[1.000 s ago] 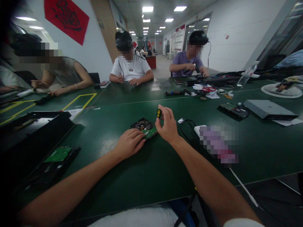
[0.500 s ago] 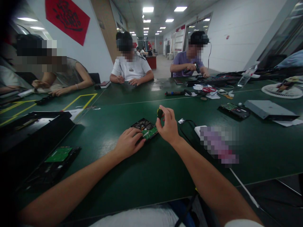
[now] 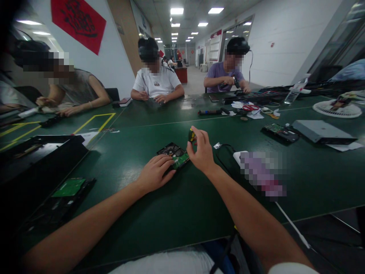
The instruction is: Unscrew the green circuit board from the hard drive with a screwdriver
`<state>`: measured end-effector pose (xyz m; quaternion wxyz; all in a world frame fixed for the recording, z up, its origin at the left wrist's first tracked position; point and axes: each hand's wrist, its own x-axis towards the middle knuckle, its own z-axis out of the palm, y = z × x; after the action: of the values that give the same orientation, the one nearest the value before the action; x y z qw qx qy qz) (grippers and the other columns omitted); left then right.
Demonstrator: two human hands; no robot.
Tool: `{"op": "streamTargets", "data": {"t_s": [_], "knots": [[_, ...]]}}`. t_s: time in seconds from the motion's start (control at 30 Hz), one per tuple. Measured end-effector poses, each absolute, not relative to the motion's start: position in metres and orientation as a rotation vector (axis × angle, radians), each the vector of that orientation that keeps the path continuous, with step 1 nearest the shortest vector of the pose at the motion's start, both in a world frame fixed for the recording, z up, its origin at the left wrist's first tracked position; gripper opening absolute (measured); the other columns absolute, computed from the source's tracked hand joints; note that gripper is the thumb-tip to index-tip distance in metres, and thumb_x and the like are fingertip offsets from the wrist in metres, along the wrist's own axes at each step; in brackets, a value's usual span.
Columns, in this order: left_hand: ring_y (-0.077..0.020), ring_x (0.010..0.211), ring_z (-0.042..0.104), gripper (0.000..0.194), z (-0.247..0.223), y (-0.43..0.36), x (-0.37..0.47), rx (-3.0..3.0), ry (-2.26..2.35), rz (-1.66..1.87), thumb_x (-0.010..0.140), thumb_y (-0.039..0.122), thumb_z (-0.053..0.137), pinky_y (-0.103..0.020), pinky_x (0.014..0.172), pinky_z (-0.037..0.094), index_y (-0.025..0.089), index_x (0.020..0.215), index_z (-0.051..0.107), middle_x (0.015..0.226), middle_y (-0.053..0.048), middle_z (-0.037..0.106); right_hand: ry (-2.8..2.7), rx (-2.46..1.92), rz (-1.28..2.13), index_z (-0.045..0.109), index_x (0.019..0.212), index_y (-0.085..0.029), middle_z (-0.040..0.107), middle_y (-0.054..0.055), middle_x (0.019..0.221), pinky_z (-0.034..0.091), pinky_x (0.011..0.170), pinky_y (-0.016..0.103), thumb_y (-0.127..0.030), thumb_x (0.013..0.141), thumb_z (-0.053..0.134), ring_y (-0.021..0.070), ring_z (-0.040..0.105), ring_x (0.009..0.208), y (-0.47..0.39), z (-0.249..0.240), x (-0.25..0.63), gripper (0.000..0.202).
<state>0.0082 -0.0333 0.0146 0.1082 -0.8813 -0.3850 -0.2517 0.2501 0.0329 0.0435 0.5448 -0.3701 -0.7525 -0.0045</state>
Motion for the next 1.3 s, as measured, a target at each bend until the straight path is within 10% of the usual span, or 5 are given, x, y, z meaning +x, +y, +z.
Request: {"op": "streamTargets", "data": {"t_s": [1.3], "knots": [[-0.0294, 0.105, 0.063, 0.028, 0.0126, -0.0363, 0.0089, -2.478, -1.245, -0.743, 0.101, 0.042, 0.06, -0.047, 0.091, 0.054, 0.021, 0.112, 0.073, 0.113, -0.013, 0.069, -1.74, -0.838, -0.003, 0.039, 0.151, -0.029, 0.053, 0.013, 0.134, 0.064, 0.076, 0.042, -0.02, 0.093, 0.061, 0.0227, 0.064, 0.096, 0.0353, 0.0398, 0.2489, 0.063]]}}
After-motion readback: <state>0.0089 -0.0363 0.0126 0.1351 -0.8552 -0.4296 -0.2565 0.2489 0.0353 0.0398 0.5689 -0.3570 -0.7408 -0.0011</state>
